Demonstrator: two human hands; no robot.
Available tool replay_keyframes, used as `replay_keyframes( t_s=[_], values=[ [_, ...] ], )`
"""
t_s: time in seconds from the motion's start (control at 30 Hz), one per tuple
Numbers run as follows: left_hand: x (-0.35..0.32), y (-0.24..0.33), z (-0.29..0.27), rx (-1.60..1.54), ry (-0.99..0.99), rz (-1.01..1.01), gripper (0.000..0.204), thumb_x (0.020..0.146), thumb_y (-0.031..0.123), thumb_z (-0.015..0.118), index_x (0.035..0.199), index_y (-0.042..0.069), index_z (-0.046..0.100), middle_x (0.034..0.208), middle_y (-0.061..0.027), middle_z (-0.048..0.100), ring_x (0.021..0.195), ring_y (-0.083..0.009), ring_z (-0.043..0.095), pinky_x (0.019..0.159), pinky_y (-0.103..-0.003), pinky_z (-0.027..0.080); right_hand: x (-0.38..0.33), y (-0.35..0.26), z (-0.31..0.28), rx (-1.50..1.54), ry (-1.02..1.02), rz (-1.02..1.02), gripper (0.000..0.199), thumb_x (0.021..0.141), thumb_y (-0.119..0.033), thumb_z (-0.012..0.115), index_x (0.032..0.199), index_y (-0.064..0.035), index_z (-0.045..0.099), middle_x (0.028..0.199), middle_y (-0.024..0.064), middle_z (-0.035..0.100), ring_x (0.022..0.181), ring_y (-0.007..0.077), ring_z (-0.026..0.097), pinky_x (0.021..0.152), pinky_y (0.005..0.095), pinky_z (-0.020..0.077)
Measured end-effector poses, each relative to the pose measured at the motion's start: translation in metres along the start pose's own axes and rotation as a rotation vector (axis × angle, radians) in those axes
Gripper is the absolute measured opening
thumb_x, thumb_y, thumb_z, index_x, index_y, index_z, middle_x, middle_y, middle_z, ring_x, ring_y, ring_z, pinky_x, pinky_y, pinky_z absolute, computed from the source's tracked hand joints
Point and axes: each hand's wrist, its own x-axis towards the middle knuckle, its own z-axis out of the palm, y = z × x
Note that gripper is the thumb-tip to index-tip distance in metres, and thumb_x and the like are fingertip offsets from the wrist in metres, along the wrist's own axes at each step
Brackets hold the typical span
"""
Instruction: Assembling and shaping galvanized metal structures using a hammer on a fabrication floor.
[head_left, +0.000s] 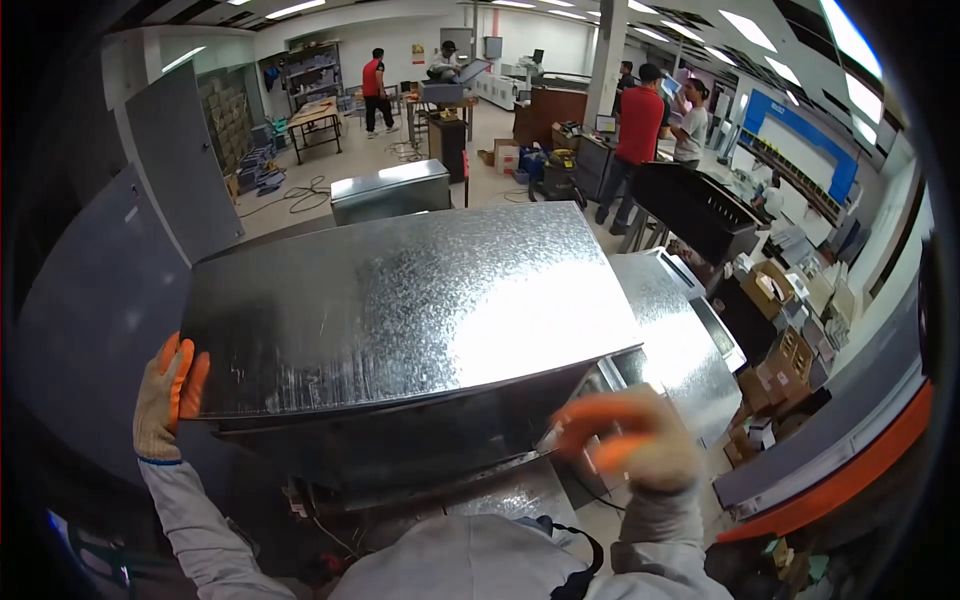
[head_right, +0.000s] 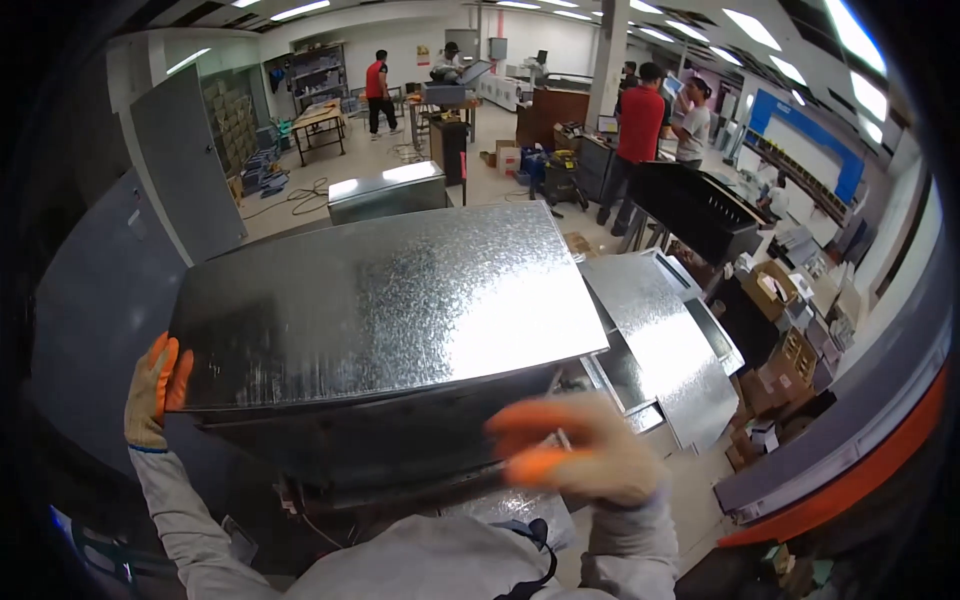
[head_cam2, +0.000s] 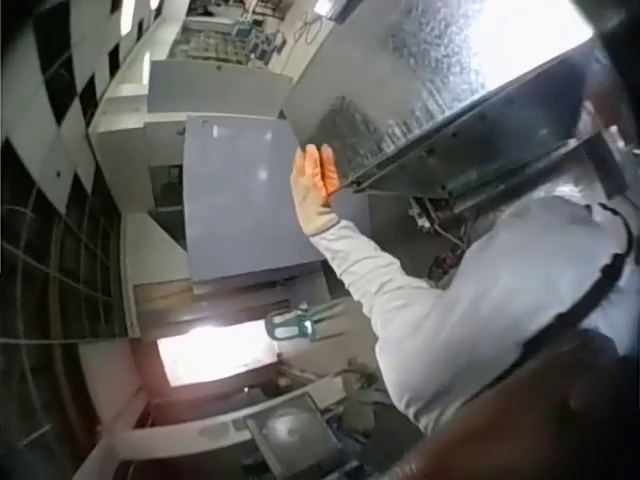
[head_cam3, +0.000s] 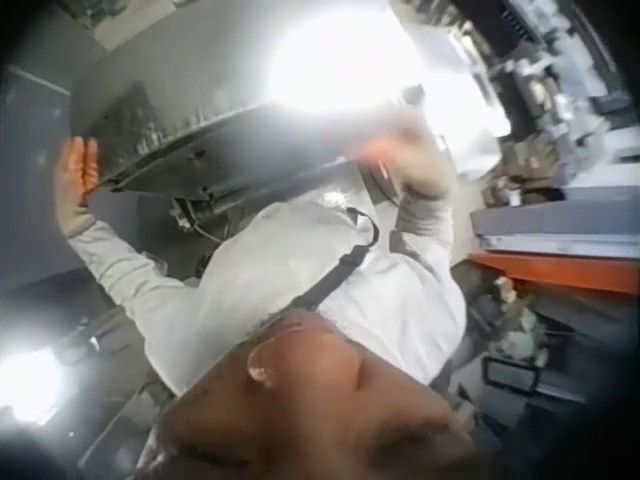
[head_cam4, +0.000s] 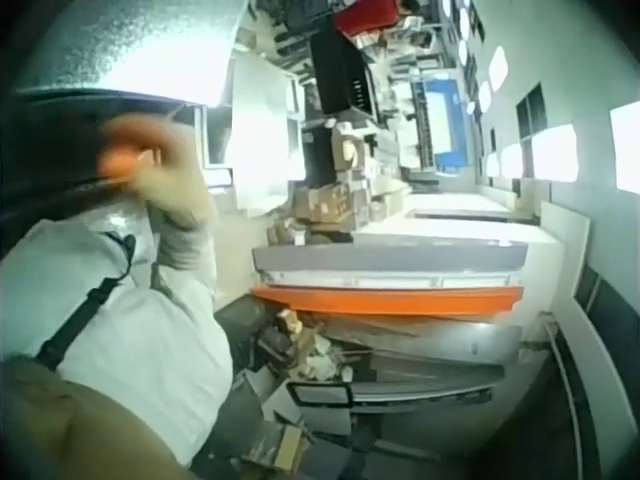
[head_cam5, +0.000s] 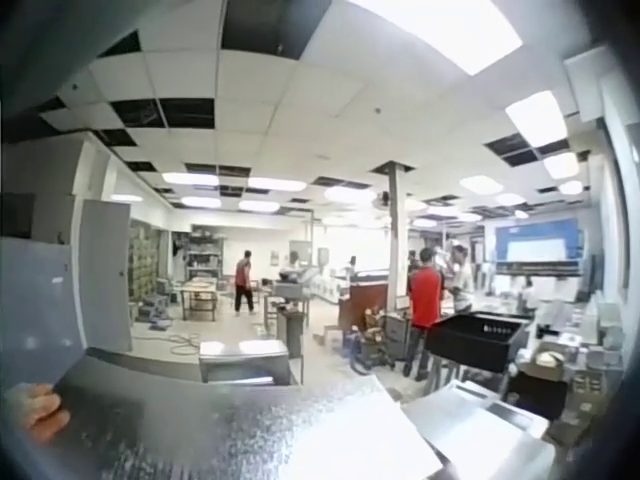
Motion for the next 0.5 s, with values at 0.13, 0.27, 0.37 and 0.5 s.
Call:
replay_keyframes(
  t_s=[0.13, 0.27, 0.37, 0.5],
  values=[
    [0.008, -0.028, -0.035, 0.063, 0.099, 0.016, 0.054, 0.097, 0.028, 0.069, 0.139, -0.002, 0.051, 0.119, -0.0077, 0.06, 0.112, -0.013, 0.062, 0.086, -0.024, 0.057, 0.01, 0.016, -0.073, -0.202, 0.931, -0.194, 0.047, 0.101, -0.028, 0.058, 0.139, 0.0003, 0.055, 0.124, 0.0176, 0.066, 0.113, 0.0213, 0.064, 0.097, 0.0317, 0.0495],
    [0.03, -0.063, -0.055, 0.77, -0.025, 0.737, 0.055, 0.095, 0.024, 0.072, 0.14, 0.0, 0.051, 0.126, -0.0066, 0.06, 0.119, -0.0145, 0.058, 0.091, -0.027, 0.055, 0.015, 0.121, -0.09, 0.32, 0.535, -0.021, 0.06, 0.104, -0.039, 0.049, 0.149, 0.0009, 0.042, 0.143, 0.0144, 0.054, 0.13, 0.024, 0.053, 0.109, 0.0378, 0.0424],
    [0.005, -0.046, -0.04, -0.122, -0.147, 0.16, 0.056, 0.095, 0.023, 0.072, 0.143, 0.004, 0.05, 0.134, -0.0053, 0.058, 0.127, -0.0173, 0.054, 0.096, -0.029, 0.054, 0.034, 0.115, -0.055, 0.323, 0.593, 0.004, 0.058, 0.104, -0.031, 0.051, 0.148, 0.004, 0.041, 0.142, 0.0146, 0.055, 0.128, 0.0228, 0.055, 0.108, 0.0333, 0.0428],
    [0.016, -0.028, -0.042, 0.125, -0.334, 0.296, 0.061, 0.097, 0.036, 0.067, 0.148, 0.009, 0.046, 0.151, -0.0048, 0.045, 0.139, -0.025, 0.044, 0.101, -0.043, 0.053, 0.048, 0.102, -0.063, 0.366, 0.569, -0.091, 0.058, 0.099, -0.025, 0.056, 0.146, 0.0055, 0.044, 0.138, 0.015, 0.057, 0.124, 0.0209, 0.057, 0.104, 0.0286, 0.0439]
  ],
)
